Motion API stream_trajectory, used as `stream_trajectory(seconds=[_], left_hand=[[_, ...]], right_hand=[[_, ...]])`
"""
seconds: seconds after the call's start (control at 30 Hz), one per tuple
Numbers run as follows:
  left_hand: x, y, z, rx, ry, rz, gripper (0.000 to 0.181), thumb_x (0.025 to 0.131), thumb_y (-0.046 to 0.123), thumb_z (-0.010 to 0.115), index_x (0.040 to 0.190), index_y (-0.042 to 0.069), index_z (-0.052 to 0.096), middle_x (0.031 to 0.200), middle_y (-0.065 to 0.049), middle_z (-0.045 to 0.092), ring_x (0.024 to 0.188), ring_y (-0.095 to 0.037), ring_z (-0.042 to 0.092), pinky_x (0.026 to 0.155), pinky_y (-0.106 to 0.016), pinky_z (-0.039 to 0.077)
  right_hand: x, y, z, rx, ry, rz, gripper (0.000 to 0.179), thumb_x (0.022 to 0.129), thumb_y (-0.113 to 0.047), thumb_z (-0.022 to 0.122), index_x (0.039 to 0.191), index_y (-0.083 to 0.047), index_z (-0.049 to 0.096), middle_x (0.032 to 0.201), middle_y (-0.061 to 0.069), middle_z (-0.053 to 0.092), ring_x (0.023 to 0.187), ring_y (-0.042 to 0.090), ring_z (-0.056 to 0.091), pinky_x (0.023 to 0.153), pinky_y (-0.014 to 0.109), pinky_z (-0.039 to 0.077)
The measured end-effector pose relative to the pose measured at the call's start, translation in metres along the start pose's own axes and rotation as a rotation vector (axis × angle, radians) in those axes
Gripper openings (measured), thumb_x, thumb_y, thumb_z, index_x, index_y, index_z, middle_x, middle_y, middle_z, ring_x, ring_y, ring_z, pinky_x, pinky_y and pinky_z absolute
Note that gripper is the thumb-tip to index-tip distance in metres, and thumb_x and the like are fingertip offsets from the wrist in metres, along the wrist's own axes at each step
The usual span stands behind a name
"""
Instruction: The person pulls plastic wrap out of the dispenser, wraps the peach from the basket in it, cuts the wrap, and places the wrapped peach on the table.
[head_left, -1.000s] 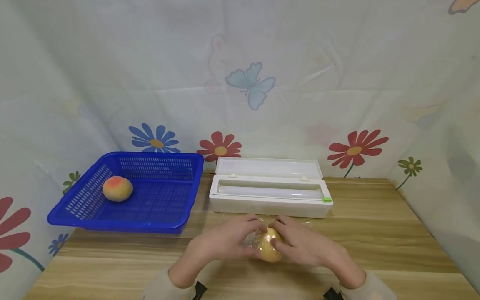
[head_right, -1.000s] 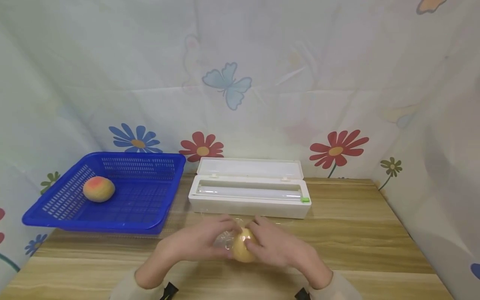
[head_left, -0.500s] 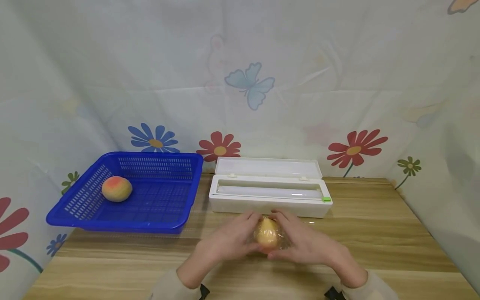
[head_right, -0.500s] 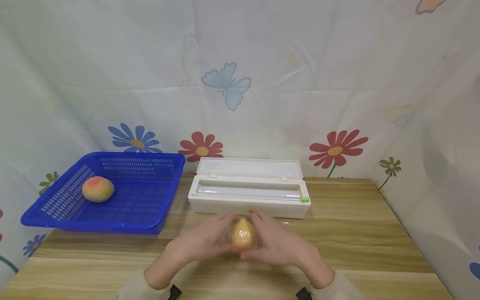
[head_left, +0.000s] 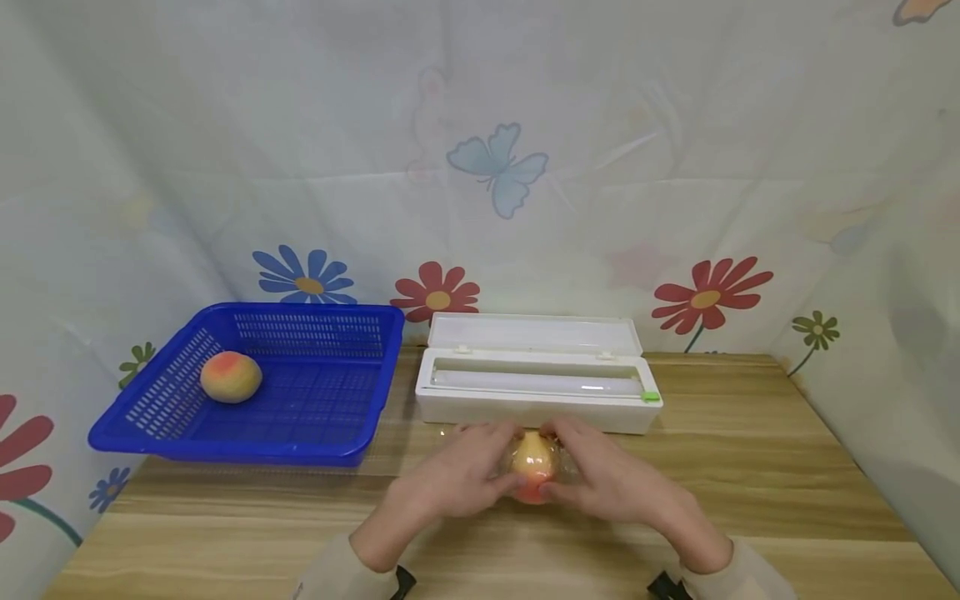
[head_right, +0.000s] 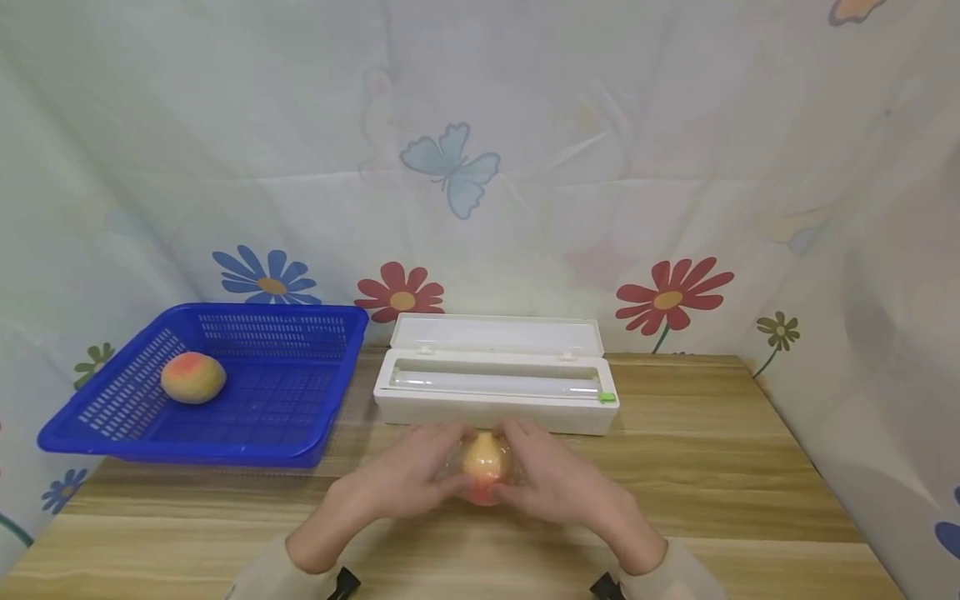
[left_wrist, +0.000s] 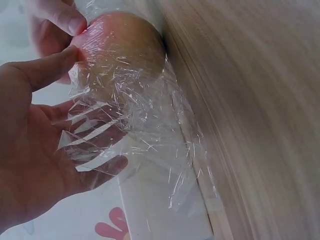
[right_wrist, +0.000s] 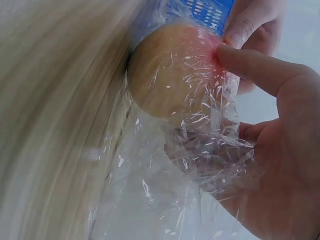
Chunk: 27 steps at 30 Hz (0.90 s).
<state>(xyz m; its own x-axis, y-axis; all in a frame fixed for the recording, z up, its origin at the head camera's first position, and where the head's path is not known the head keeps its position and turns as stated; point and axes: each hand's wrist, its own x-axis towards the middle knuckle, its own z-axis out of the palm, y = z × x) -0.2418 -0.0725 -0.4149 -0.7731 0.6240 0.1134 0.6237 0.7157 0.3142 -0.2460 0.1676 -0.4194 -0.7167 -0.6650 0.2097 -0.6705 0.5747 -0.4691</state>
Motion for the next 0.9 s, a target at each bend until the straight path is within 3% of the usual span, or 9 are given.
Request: stream_trajectory(seconds=[0.2, 0.33, 0.43, 0.57, 0.73, 0.9], left_hand=[[0.0018, -0.0005, -0.0019, 0.036, 0.07, 0.067, 0.043, 0.095, 0.035, 0.075, 0.128, 0.009, 0.065, 0.13, -0.006, 0.058, 0.12, -0.022, 0.055, 0.105, -0.04, 0.045], [0.0037, 0.0004, -0.0028, 0.05, 0.115, 0.138, 0.042, 0.093, 0.029, 0.079, 0.128, 0.01, 0.067, 0.122, -0.001, 0.061, 0.117, -0.018, 0.056, 0.106, -0.038, 0.043], [0.0042, 0.0029, -0.0035, 0.041, 0.102, 0.169, 0.045, 0.089, 0.026, 0.083, 0.129, 0.013, 0.067, 0.118, 0.001, 0.064, 0.112, -0.016, 0.058, 0.102, -0.034, 0.046], [0.0035, 0.0057, -0.0039, 0.008, 0.025, 0.132, 0.059, 0.085, 0.032, 0.086, 0.136, 0.014, 0.064, 0.123, 0.002, 0.064, 0.111, -0.014, 0.06, 0.099, -0.031, 0.049], [0.0022, 0.0063, -0.0032, 0.008, -0.035, 0.074, 0.08, 0.08, 0.039, 0.09, 0.146, 0.012, 0.054, 0.137, 0.0, 0.06, 0.123, -0.018, 0.058, 0.106, -0.037, 0.045], [0.0009, 0.0044, 0.0005, 0.031, -0.036, 0.049, 0.081, 0.077, 0.035, 0.093, 0.143, 0.01, 0.051, 0.137, -0.002, 0.059, 0.128, -0.022, 0.053, 0.111, -0.042, 0.04]], right_hand=[[-0.0002, -0.0014, -0.0016, -0.02, -0.018, 0.012, 0.05, 0.093, -0.033, 0.078, 0.129, -0.005, 0.056, 0.12, -0.001, 0.056, 0.107, 0.015, 0.058, 0.091, 0.041, 0.053], [-0.0005, -0.0006, -0.002, -0.013, -0.026, 0.015, 0.046, 0.096, -0.033, 0.073, 0.13, -0.006, 0.058, 0.123, -0.001, 0.058, 0.109, 0.016, 0.059, 0.092, 0.042, 0.053], [0.0001, 0.0003, -0.0019, 0.027, -0.056, 0.03, 0.046, 0.101, -0.038, 0.066, 0.136, -0.01, 0.057, 0.128, -0.003, 0.061, 0.117, 0.014, 0.058, 0.098, 0.043, 0.051], [0.0014, 0.001, -0.0023, 0.069, -0.094, 0.055, 0.049, 0.105, -0.046, 0.055, 0.142, -0.014, 0.053, 0.132, -0.007, 0.061, 0.118, 0.009, 0.057, 0.101, 0.042, 0.05], [0.0012, 0.0011, -0.0018, 0.065, -0.099, 0.076, 0.049, 0.107, -0.046, 0.05, 0.141, -0.01, 0.053, 0.128, -0.003, 0.064, 0.114, 0.013, 0.06, 0.099, 0.044, 0.051], [0.0011, -0.0032, -0.0028, -0.028, -0.028, 0.07, 0.053, 0.098, -0.045, 0.068, 0.134, -0.006, 0.059, 0.136, 0.006, 0.058, 0.125, 0.026, 0.056, 0.102, 0.05, 0.048]])
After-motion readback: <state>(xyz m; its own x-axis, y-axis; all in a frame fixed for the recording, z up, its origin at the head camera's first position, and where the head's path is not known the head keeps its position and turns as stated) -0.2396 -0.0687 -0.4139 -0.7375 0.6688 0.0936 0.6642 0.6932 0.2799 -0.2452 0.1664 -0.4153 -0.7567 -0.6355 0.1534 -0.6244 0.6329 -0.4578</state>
